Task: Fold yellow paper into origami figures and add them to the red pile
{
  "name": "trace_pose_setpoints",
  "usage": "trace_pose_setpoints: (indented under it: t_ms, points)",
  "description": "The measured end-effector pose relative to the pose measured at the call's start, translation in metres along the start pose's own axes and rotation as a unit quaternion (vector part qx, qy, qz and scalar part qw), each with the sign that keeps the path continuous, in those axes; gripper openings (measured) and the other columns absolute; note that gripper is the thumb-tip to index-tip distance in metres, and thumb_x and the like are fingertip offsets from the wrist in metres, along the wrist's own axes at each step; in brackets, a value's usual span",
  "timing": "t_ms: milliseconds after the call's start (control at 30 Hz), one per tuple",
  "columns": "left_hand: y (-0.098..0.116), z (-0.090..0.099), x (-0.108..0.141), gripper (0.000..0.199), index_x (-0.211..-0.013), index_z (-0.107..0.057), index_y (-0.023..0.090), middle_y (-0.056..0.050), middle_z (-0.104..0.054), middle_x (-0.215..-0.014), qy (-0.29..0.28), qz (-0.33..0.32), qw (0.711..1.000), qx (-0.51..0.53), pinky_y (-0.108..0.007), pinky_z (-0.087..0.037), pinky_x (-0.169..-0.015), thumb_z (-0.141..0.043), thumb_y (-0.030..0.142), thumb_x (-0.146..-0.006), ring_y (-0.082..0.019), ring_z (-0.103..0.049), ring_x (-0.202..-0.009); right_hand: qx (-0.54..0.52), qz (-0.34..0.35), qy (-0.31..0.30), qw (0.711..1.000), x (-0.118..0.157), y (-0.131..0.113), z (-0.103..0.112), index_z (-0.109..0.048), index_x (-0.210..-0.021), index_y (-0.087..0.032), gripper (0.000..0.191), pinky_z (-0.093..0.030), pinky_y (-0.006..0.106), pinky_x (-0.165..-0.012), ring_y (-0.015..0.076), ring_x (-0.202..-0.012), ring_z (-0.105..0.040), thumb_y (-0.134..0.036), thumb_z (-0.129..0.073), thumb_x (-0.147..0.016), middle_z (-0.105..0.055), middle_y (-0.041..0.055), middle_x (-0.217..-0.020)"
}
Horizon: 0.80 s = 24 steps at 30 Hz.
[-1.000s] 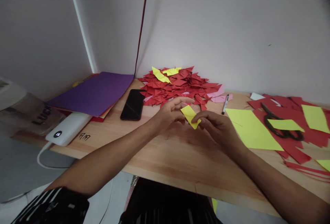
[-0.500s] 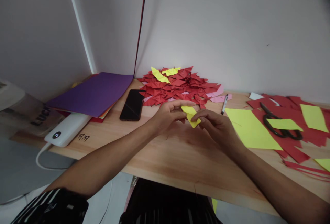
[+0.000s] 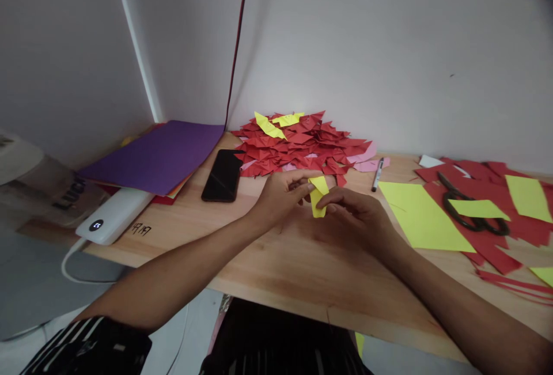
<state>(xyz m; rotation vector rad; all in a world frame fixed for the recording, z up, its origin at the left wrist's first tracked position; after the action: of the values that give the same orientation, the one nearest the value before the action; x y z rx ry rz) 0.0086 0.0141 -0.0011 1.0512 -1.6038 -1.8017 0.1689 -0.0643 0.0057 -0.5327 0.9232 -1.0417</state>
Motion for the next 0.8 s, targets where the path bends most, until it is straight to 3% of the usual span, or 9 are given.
trace_pose_setpoints:
  t_ms: [133,233,500,800]
  points:
    - [0.0039,0.0004,0.0012,0.022,-0.097,-0.073,0.014,-0.002,-0.065,-0.071,0.042,-0.004,0.999,-0.006,-0.018,-0.044,-0.053,-0.06,0.024,-0.083,-0.007,-0.055,-0.06,-0.005,-0.001,-0.015,1.0,0.0,-0.0012,-0.0008,-0.065,-0.088,-0.023,0.012,-0.045,0.023,-0.068,0.0114,-0.073,-0.06,-0.024,-0.054,-0.091,-0.066,-0.0005,-0.081]
    - [0.007,0.0007,0.0017,0.02,-0.089,-0.072,0.012,-0.003,-0.064,-0.071,0.059,0.014,0.997,0.047,-0.018,-0.045,-0.052,-0.061,0.027,-0.083,-0.008,-0.056,-0.06,-0.007,-0.025,-0.014,1.0,0.0005,0.0002,-0.0017,-0.064,-0.087,-0.022,0.013,-0.044,0.023,-0.067,0.0121,-0.073,-0.06,-0.026,-0.053,-0.092,-0.065,-0.0003,-0.078]
    - [0.0041,-0.0023,0.0034,0.018,-0.09,-0.063,0.011,-0.008,-0.068,-0.089,0.02,0.074,0.979,0.19,-0.022,-0.051,-0.063,-0.062,0.028,-0.083,-0.013,-0.065,-0.075,0.029,-0.089,0.091,0.991,-0.0016,-0.0022,-0.0008,-0.057,-0.074,-0.02,0.024,-0.039,0.023,-0.056,0.0114,-0.06,-0.053,-0.031,-0.049,-0.094,-0.059,-0.0006,-0.068]
    - [0.0024,-0.0035,0.0035,0.017,-0.089,-0.058,0.013,-0.007,-0.069,-0.089,0.029,0.089,0.969,0.228,-0.024,-0.053,-0.067,-0.061,0.029,-0.083,-0.013,-0.066,-0.076,0.038,-0.072,0.1,0.992,0.0008,0.0002,-0.0022,-0.057,-0.083,-0.022,0.013,-0.04,0.024,-0.058,0.0121,-0.065,-0.055,-0.03,-0.053,-0.092,-0.06,-0.0004,-0.075]
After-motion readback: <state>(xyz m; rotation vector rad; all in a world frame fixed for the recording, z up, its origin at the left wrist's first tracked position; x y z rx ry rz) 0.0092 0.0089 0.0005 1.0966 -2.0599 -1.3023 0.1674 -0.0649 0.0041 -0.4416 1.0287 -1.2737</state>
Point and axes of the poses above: each hand's wrist, its own x-axis away from the middle knuckle, its own z-axis out of the back of the hand, y = z × x, the point moved 2 cm from there along -x, towards the middle knuckle
